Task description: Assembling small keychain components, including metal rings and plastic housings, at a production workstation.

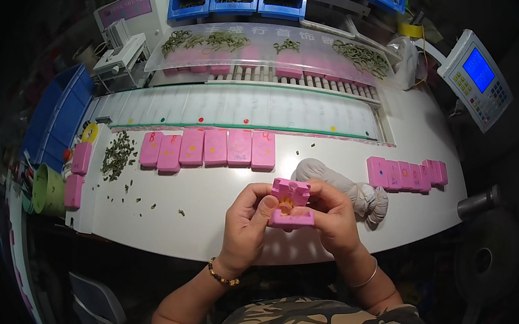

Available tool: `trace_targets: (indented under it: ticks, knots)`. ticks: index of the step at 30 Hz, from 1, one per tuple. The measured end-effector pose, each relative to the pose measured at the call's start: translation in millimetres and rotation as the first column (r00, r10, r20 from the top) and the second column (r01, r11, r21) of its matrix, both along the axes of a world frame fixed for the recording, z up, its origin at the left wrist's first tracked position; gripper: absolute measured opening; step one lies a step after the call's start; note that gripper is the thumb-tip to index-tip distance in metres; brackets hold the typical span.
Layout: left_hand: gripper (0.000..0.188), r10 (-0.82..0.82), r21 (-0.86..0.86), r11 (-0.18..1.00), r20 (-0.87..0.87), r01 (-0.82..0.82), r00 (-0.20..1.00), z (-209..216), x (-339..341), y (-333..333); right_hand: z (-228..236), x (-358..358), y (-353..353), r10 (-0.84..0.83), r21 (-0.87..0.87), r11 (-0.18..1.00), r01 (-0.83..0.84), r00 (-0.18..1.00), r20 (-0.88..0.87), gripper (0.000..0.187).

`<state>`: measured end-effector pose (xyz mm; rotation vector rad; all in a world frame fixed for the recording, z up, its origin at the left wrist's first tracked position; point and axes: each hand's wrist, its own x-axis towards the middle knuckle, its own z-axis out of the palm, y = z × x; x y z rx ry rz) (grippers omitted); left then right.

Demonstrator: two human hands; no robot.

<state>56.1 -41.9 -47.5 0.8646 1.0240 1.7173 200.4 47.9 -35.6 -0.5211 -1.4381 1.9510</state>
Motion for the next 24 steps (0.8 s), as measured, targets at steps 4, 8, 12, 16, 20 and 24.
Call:
trace_targets:
  ticks: [4,8,12,16,20,24]
  knots:
    - [0.026,-0.05,-0.052,0.997,0.168,0.059,0.984,-1.5,-0.1,2.1,-1.5,4.2,8.1,0.105,-0.168,0.981,-0.098,0.994,0.032,0.024]
    - [0.027,-0.029,-0.099,0.994,0.194,0.049,0.981,-2.6,-0.4,3.2,7.7,-5.7,3.5,0.018,-0.157,0.988,-0.01,0.999,0.05,0.032]
    - [0.033,0.022,-0.136,0.99,-0.044,-0.028,0.999,0.7,0.9,-0.7,17.8,-7.8,-1.2,-0.067,0.111,0.992,0.053,0.99,0.125,0.03]
    - [0.036,0.1,0.019,0.995,-0.189,-0.098,0.977,7.6,10.5,-2.1,13.1,-8.5,1.9,-0.222,0.48,0.867,0.133,0.966,0.133,0.024]
    - [0.037,0.161,0.067,0.987,-0.443,-0.146,0.882,8.7,8.4,-0.1,15.4,-6.8,-3.0,-0.358,0.75,0.645,0.149,0.925,0.124,0.018]
    - [0.035,0.071,0.043,0.997,-0.33,-0.061,0.941,6.1,4.7,-2.3,12.1,-6.6,-4.4,-0.351,0.742,0.642,0.193,0.935,0.06,0.017]
